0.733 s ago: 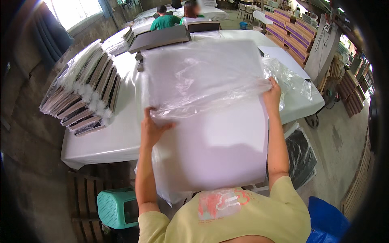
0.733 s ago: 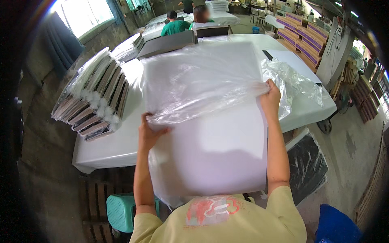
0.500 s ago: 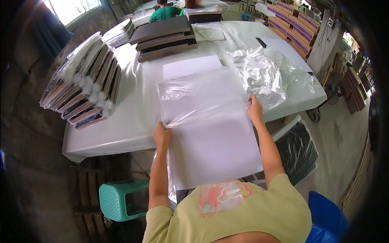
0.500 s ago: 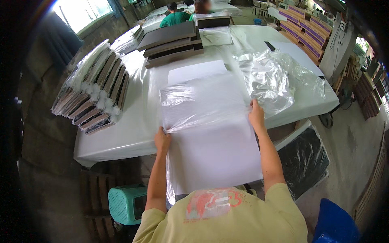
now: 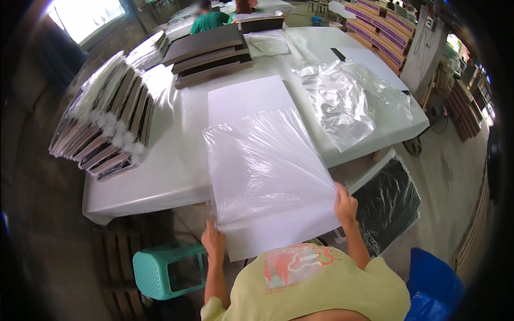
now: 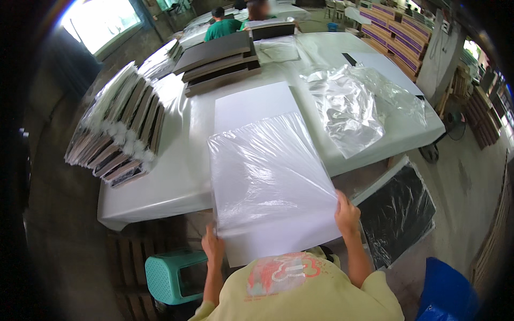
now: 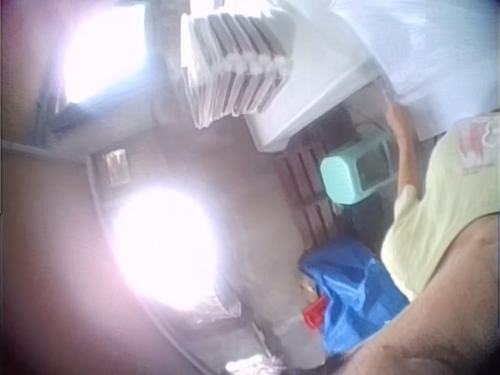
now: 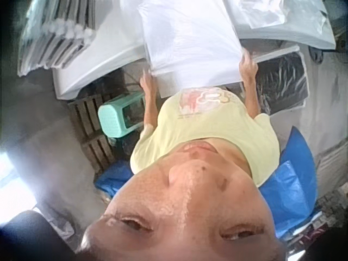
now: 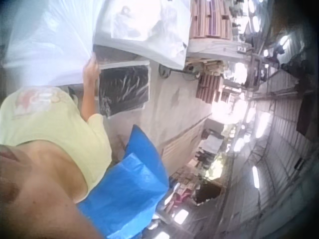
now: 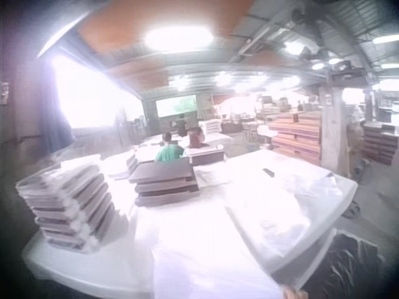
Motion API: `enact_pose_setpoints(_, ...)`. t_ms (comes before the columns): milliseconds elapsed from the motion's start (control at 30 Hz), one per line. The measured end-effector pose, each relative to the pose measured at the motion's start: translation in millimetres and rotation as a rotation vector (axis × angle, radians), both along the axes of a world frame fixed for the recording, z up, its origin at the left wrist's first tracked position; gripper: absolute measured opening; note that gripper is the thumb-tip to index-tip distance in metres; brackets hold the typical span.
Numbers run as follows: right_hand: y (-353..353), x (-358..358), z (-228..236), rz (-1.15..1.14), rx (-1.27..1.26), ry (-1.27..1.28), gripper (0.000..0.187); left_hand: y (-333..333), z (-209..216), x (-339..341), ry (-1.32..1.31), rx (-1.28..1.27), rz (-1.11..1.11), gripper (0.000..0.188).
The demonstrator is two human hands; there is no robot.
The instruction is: The person wraps individual flat rectangular panels in plastic sheets, secures the wrapping by hand, and places the wrapped panels into a stack.
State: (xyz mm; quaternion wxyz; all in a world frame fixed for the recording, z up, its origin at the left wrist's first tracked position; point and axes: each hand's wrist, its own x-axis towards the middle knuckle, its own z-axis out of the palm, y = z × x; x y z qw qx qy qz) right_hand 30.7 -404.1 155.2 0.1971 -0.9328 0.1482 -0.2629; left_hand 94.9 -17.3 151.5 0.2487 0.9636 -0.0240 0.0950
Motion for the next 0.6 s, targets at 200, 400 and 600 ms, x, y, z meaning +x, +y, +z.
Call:
enact_pose_setpoints(200, 16.0, -80.0, -11.6, -0.129, 0.221, 0.029, 0.020, 7.2, -19.0, -98.6, 0.327, -0.374, 0.209, 0.039)
enact_pose_setpoints(400, -35.4, -99.5, -39.1, -0.079, 0.973, -0.009, 0.033, 39.8, -63.3, -117.4, 0.175, -0.966, 0.112, 0.034)
enact_pose_setpoints(600, -43.1, -14.5, -46.7, -0.167, 1.394, 0.266, 0.067, 13.0, -37.4, -4.4, 0.393, -0.993, 0.275, 0.049)
